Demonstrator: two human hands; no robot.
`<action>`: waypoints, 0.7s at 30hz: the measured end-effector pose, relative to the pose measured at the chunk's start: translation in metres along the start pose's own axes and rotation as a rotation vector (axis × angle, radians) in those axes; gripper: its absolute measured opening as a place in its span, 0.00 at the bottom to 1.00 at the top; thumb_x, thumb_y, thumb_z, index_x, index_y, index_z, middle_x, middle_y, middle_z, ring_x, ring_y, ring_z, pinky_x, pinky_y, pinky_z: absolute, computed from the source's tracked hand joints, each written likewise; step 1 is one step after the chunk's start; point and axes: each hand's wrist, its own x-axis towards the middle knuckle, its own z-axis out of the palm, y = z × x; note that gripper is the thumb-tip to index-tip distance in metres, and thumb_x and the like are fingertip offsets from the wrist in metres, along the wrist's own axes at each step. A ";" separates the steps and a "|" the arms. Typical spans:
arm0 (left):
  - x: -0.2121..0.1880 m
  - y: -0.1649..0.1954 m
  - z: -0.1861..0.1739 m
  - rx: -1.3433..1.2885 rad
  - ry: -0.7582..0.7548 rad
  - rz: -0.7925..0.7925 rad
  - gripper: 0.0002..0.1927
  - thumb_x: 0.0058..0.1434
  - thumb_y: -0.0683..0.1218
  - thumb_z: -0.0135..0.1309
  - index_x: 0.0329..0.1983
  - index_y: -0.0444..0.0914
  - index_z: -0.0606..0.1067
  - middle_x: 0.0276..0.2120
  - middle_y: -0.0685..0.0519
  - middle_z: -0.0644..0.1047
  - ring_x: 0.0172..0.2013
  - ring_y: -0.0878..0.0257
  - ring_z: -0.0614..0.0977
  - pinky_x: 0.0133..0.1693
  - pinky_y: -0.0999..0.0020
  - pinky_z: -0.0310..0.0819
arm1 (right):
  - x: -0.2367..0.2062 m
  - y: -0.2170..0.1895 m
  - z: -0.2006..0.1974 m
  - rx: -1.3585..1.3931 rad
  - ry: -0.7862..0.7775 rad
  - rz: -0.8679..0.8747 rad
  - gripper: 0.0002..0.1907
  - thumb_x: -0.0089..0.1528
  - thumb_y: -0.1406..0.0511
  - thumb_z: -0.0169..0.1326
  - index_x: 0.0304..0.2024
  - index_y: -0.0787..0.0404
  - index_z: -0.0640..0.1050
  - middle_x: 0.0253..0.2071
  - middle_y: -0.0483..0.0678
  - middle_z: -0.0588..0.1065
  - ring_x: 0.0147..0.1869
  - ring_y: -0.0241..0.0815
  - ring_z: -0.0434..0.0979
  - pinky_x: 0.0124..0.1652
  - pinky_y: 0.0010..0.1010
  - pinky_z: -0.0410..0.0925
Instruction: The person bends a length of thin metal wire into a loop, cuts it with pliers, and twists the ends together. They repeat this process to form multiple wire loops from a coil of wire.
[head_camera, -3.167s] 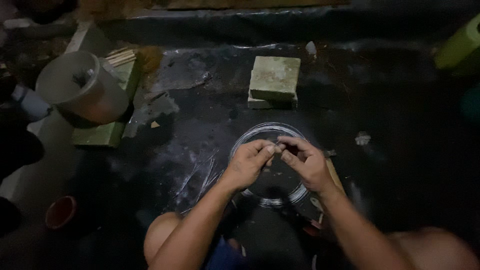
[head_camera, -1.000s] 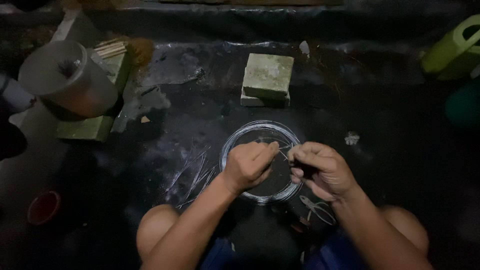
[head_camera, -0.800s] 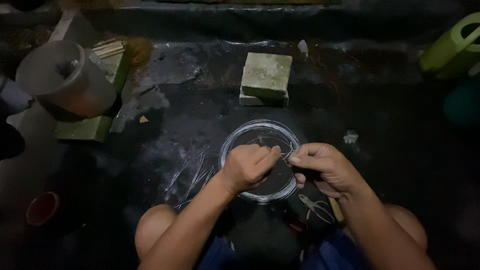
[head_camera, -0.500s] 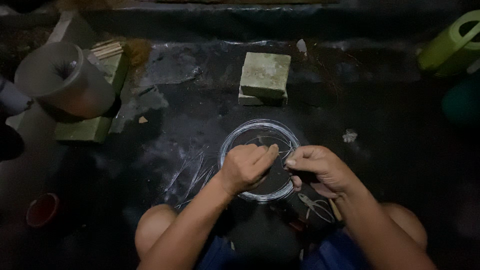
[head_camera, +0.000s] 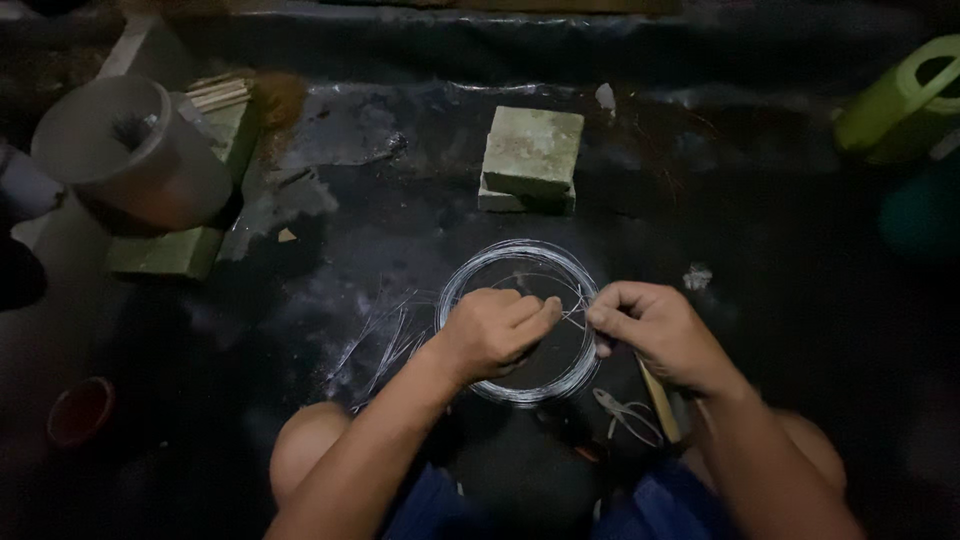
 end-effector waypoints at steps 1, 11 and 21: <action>0.000 0.001 0.001 -0.025 -0.013 -0.009 0.18 0.56 0.40 0.59 0.51 0.33 0.77 0.28 0.54 0.74 0.27 0.62 0.78 0.30 0.65 0.73 | 0.000 0.000 0.000 -0.027 0.018 -0.013 0.11 0.63 0.63 0.58 0.31 0.66 0.80 0.26 0.48 0.77 0.31 0.37 0.76 0.34 0.30 0.72; 0.004 0.027 0.015 -0.522 -0.075 -0.403 0.06 0.65 0.41 0.58 0.44 0.37 0.80 0.31 0.51 0.81 0.26 0.62 0.83 0.28 0.67 0.77 | 0.002 0.011 -0.011 0.558 -0.235 -0.045 0.08 0.63 0.68 0.55 0.40 0.69 0.79 0.38 0.54 0.77 0.34 0.39 0.76 0.34 0.31 0.72; 0.009 0.039 0.015 -0.761 -0.076 -0.478 0.08 0.68 0.40 0.53 0.47 0.36 0.80 0.43 0.48 0.84 0.42 0.60 0.88 0.44 0.69 0.84 | -0.001 0.014 -0.005 0.630 -0.302 -0.084 0.12 0.70 0.62 0.50 0.40 0.67 0.72 0.35 0.49 0.72 0.34 0.36 0.72 0.35 0.28 0.69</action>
